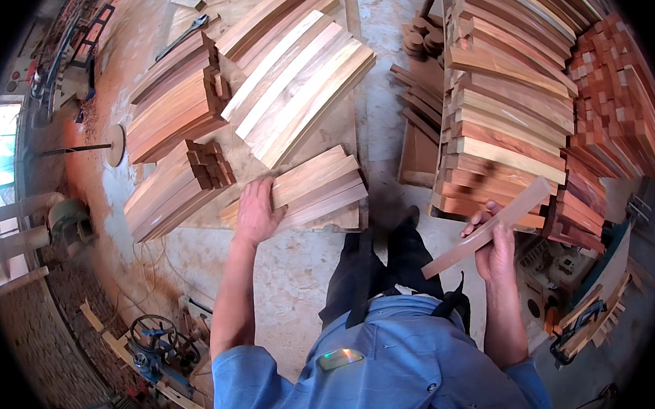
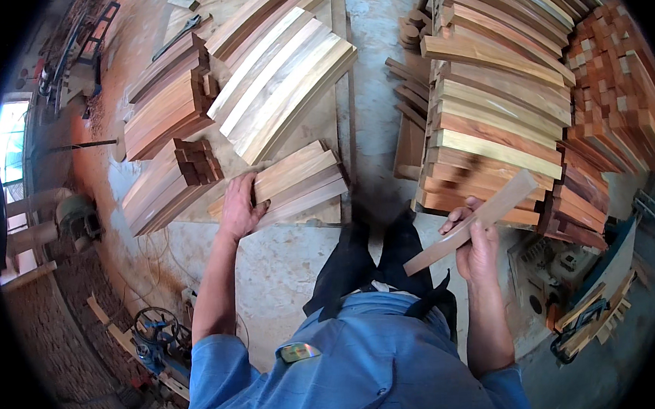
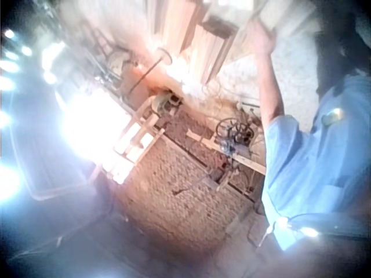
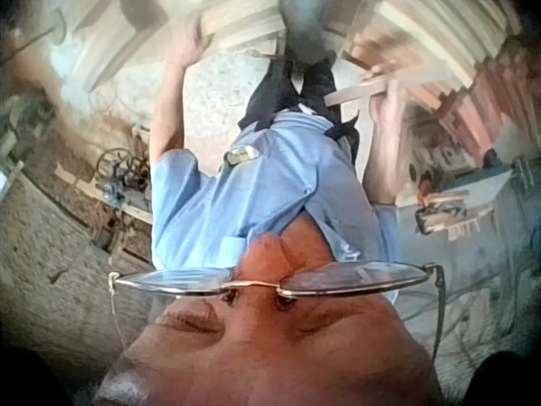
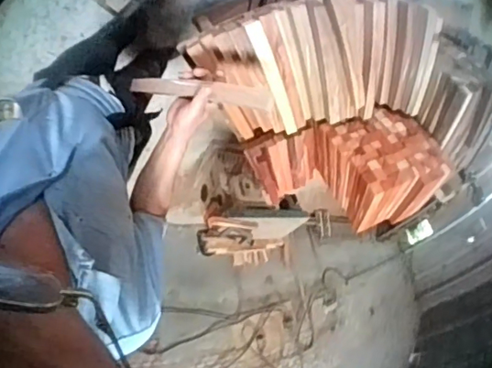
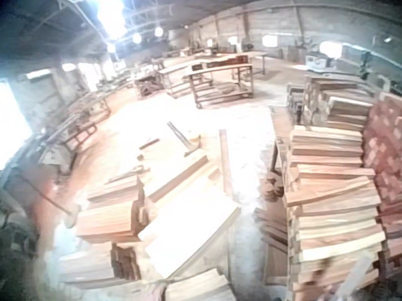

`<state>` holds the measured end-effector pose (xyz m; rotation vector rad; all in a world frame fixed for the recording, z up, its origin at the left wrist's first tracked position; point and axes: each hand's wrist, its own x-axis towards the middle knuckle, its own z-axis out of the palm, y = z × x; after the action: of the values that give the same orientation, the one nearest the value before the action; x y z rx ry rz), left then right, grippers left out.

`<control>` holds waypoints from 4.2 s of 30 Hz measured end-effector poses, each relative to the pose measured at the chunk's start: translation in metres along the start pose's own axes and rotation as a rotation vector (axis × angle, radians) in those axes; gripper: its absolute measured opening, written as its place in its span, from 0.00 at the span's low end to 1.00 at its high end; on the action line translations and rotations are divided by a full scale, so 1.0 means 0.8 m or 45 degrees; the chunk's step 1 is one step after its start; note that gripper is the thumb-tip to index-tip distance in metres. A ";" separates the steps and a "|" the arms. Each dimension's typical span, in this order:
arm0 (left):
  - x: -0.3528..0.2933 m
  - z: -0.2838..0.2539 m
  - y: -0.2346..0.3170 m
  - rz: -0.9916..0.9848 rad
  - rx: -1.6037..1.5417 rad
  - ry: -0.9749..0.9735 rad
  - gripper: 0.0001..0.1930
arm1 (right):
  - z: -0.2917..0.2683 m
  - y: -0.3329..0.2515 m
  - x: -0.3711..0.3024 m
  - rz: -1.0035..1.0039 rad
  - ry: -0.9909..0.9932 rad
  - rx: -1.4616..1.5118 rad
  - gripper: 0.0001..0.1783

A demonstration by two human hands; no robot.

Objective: The person repeatedly picks up thin wooden planks from a pile on the floor and places them onto a growing stack on a workbench. The person handles the planks one by one, aligning them carefully to maintain a neat stack.

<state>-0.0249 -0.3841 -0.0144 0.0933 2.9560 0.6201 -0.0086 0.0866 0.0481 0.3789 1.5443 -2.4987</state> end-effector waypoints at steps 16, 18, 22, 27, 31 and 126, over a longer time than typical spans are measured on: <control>0.015 -0.005 0.009 -0.042 -0.013 -0.123 0.35 | -0.051 -0.035 -0.012 -0.086 0.246 0.131 0.24; 0.011 -0.012 0.030 0.016 0.031 -0.027 0.35 | -0.069 -0.047 -0.017 -0.109 0.378 0.225 0.23; -0.015 -0.009 0.084 0.196 0.169 0.181 0.34 | -0.108 -0.058 -0.028 -0.162 0.625 0.466 0.21; -0.005 0.041 0.246 0.442 -0.312 -0.175 0.29 | -0.138 -0.030 -0.041 0.004 0.864 0.696 0.23; 0.039 0.093 0.361 0.688 -0.248 -0.267 0.29 | -0.147 0.003 -0.045 0.062 0.898 0.842 0.22; 0.069 -0.320 -0.229 -0.034 0.223 0.372 0.30 | -0.011 -0.006 -0.042 0.117 0.420 -0.766 0.22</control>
<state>-0.1190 -0.6481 0.1385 -0.0241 3.2831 0.3995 0.0232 0.0970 0.0586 0.7579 2.2340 -1.8365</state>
